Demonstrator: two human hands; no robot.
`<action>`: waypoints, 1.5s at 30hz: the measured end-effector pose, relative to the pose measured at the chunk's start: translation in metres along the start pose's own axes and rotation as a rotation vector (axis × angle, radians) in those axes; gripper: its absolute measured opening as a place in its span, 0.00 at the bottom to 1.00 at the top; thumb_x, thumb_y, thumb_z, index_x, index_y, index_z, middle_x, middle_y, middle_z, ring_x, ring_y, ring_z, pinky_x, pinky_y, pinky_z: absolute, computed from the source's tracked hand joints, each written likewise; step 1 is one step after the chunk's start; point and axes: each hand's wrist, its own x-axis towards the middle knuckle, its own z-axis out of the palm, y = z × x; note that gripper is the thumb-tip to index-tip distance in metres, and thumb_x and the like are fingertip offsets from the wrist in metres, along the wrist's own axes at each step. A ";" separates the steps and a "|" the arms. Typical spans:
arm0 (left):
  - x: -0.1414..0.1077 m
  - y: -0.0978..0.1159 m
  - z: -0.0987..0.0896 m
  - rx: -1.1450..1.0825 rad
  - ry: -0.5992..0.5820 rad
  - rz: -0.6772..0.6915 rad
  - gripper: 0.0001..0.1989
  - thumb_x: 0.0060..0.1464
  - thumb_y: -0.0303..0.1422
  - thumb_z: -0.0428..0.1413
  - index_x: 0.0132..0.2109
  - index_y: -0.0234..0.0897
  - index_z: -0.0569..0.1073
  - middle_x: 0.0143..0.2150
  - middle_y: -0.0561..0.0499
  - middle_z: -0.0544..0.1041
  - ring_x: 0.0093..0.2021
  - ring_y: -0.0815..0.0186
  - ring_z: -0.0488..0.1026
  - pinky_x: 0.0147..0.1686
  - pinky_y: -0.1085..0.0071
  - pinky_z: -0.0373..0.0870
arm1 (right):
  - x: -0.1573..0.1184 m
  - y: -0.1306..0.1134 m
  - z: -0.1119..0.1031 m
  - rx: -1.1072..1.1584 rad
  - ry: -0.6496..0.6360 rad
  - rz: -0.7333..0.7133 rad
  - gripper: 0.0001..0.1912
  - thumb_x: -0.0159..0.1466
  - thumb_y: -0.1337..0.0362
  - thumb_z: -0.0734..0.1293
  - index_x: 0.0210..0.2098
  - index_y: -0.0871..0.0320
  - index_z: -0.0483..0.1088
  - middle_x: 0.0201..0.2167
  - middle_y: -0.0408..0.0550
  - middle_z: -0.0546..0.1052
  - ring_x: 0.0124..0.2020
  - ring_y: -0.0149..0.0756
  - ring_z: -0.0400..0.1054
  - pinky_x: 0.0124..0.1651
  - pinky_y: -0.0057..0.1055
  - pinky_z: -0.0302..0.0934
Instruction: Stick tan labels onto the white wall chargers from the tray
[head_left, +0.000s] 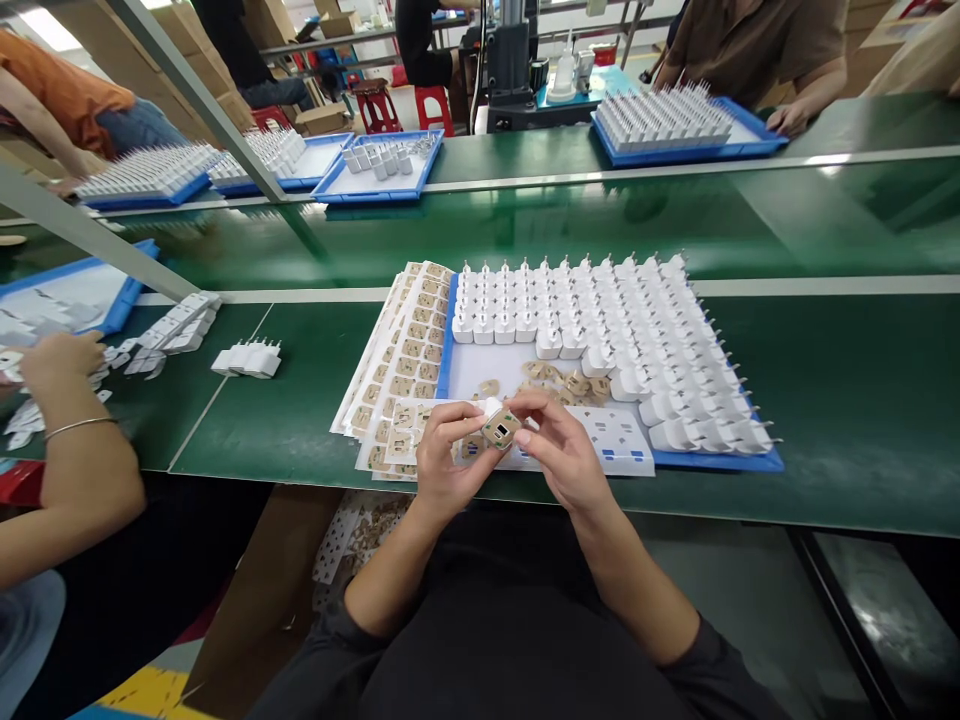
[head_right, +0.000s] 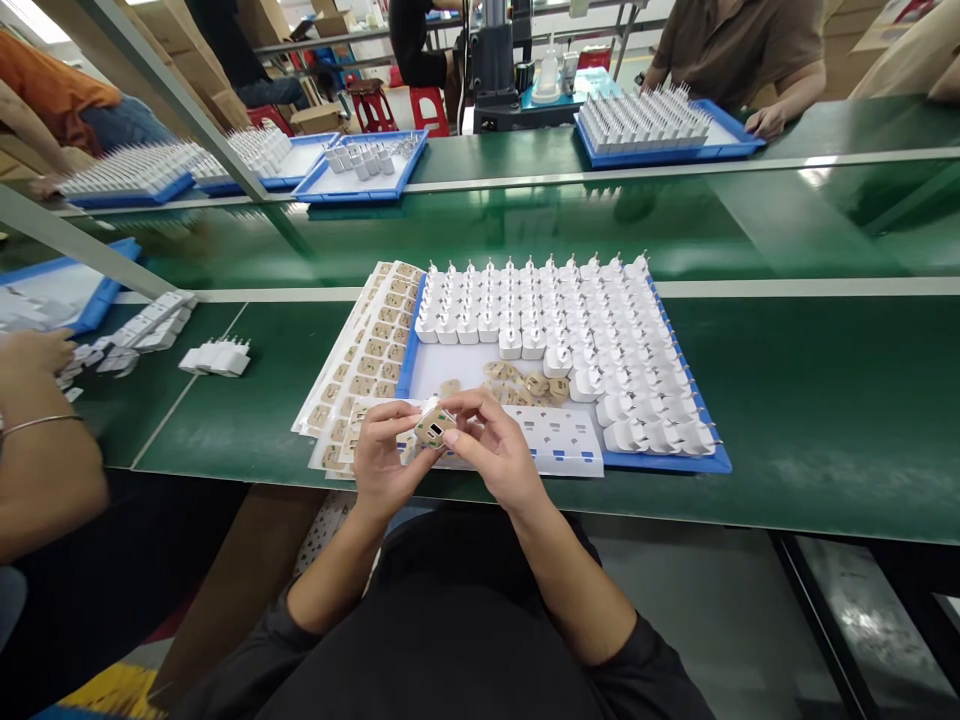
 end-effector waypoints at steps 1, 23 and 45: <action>0.000 0.001 -0.001 -0.002 -0.017 0.008 0.20 0.54 0.27 0.66 0.52 0.43 0.70 0.46 0.48 0.75 0.47 0.63 0.76 0.46 0.64 0.77 | 0.002 -0.002 -0.003 -0.071 -0.002 -0.036 0.10 0.66 0.65 0.69 0.47 0.48 0.75 0.40 0.45 0.73 0.40 0.36 0.68 0.44 0.35 0.66; 0.020 -0.071 -0.090 0.480 0.080 -0.544 0.18 0.51 0.33 0.63 0.50 0.40 0.74 0.47 0.46 0.77 0.46 0.59 0.76 0.44 0.63 0.77 | 0.026 0.036 -0.059 -1.096 0.105 -0.194 0.16 0.71 0.58 0.60 0.51 0.55 0.75 0.50 0.57 0.80 0.47 0.50 0.77 0.50 0.46 0.71; 0.047 -0.106 -0.134 0.575 -0.225 -0.322 0.12 0.61 0.38 0.60 0.50 0.39 0.77 0.46 0.45 0.80 0.46 0.56 0.75 0.49 0.57 0.74 | 0.033 0.038 -0.019 -1.230 -0.329 -0.322 0.12 0.70 0.68 0.61 0.49 0.54 0.73 0.43 0.52 0.82 0.50 0.52 0.70 0.51 0.47 0.59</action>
